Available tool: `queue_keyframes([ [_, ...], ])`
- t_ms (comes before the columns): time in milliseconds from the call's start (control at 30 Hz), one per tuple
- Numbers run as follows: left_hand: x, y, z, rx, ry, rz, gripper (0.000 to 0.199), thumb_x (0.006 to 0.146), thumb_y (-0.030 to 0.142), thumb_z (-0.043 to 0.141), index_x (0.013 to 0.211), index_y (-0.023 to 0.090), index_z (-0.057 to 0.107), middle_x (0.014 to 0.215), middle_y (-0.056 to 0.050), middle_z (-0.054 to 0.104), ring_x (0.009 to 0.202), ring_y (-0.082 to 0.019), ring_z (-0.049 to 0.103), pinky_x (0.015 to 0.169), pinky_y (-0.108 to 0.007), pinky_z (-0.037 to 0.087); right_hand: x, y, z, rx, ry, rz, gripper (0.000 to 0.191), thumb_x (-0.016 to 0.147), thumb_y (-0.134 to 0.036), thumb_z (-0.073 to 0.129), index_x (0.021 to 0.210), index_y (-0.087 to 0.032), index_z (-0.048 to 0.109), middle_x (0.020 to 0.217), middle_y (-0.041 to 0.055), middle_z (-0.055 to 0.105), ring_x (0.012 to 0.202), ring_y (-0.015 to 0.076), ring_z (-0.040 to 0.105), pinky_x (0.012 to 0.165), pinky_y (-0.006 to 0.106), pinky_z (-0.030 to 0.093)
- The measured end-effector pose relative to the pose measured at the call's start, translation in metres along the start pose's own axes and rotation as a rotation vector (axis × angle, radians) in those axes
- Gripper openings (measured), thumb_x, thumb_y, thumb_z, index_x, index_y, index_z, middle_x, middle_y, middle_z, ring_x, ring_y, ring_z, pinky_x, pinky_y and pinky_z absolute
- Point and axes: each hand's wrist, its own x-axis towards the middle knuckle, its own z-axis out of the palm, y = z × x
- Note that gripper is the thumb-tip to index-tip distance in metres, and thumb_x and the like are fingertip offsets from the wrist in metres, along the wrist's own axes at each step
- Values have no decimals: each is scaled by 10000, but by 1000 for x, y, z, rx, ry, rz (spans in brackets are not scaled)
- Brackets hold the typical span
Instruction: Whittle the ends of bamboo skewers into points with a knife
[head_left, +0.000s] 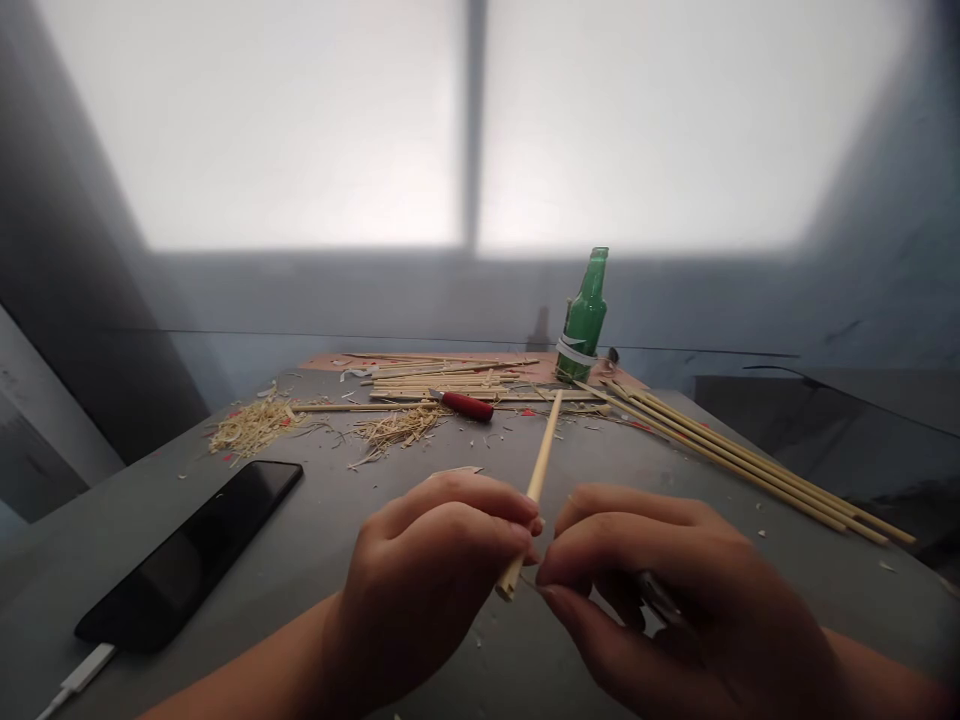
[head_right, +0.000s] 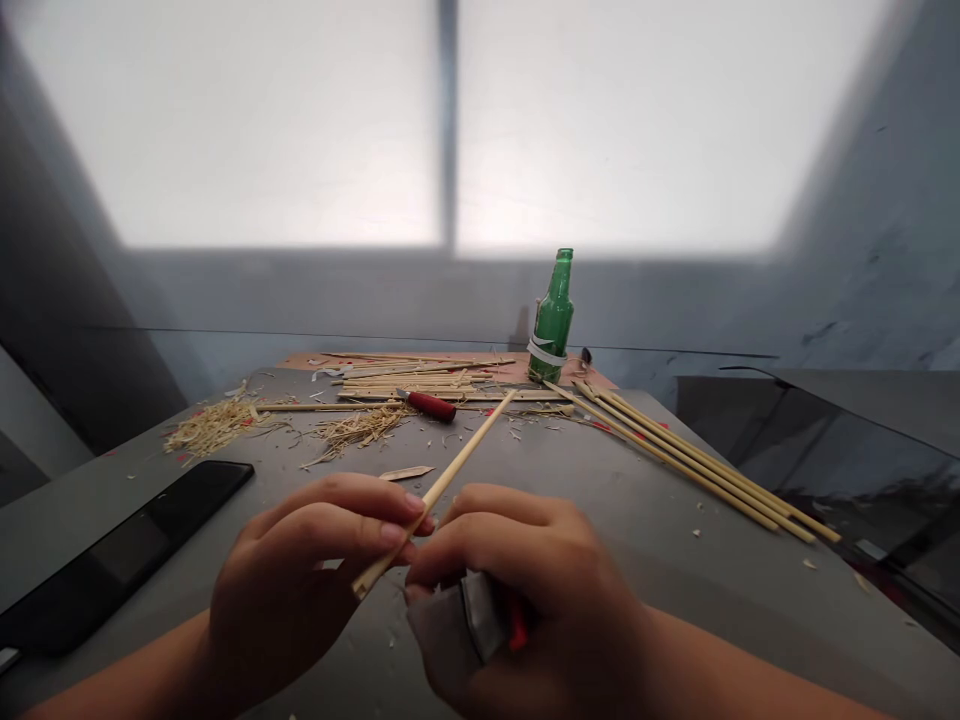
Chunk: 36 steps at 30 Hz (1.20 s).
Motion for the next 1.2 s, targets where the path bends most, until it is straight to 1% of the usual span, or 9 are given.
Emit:
queue_keyframes([
  [267,-5,-3,2,-47,26,-40,69,921,154,704,960,207,685,1039,-24,727,874,-140,740,781,-202,624,-7,1,2,-71,2,10,195,811,-46,697,942,-190,700,751,16,678,533,89,583,470,173,483],
  [500,-7,-9,1,112,-36,-19,224,872,19,687,952,226,653,995,-12,739,842,-145,736,750,-215,627,2,4,2,-88,66,11,179,835,-55,578,801,-194,686,644,-24,615,486,73,501,443,182,402],
  [633,-8,-11,1,101,-24,-27,215,869,-6,668,900,202,624,968,-7,730,808,-124,744,719,-183,624,9,26,-6,-235,185,155,232,889,-213,578,665,-208,637,588,-20,566,490,111,472,459,241,375],
  [700,-5,-10,0,66,38,-88,204,878,6,657,883,205,611,953,3,723,839,-127,746,743,-196,625,13,48,-15,-313,317,264,215,872,-311,594,686,-219,646,552,-28,513,495,137,455,471,269,356],
  [800,2,-10,0,-80,200,-270,168,906,60,637,877,220,597,928,31,703,827,-121,750,751,-217,634,18,89,-29,-444,415,584,280,835,-425,610,632,-233,585,562,-16,507,540,167,454,534,301,354],
  [933,7,-16,-4,-231,378,-501,138,889,220,731,845,206,600,922,30,704,811,-130,760,801,-257,640,18,132,-44,-456,401,735,323,811,-393,620,543,-235,536,471,-9,458,507,188,450,509,314,316],
  [1000,8,-21,-7,-270,447,-617,239,842,336,793,830,195,600,910,16,713,817,-145,758,830,-291,639,17,141,-47,-421,373,780,289,816,-397,613,590,-217,598,493,13,520,486,187,464,483,311,318],
  [1067,9,-27,-9,-310,525,-721,346,771,416,847,821,192,589,891,12,715,825,-157,754,872,-331,631,16,143,-46,-367,346,807,231,830,-398,602,763,-192,682,597,38,625,461,168,461,454,301,331],
  [1200,8,-35,-12,-356,630,-822,398,732,429,866,839,197,561,861,23,695,861,-168,743,956,-396,598,15,136,-42,-245,277,822,347,900,-423,517,1050,-163,692,742,54,682,410,119,400,401,281,348],
])
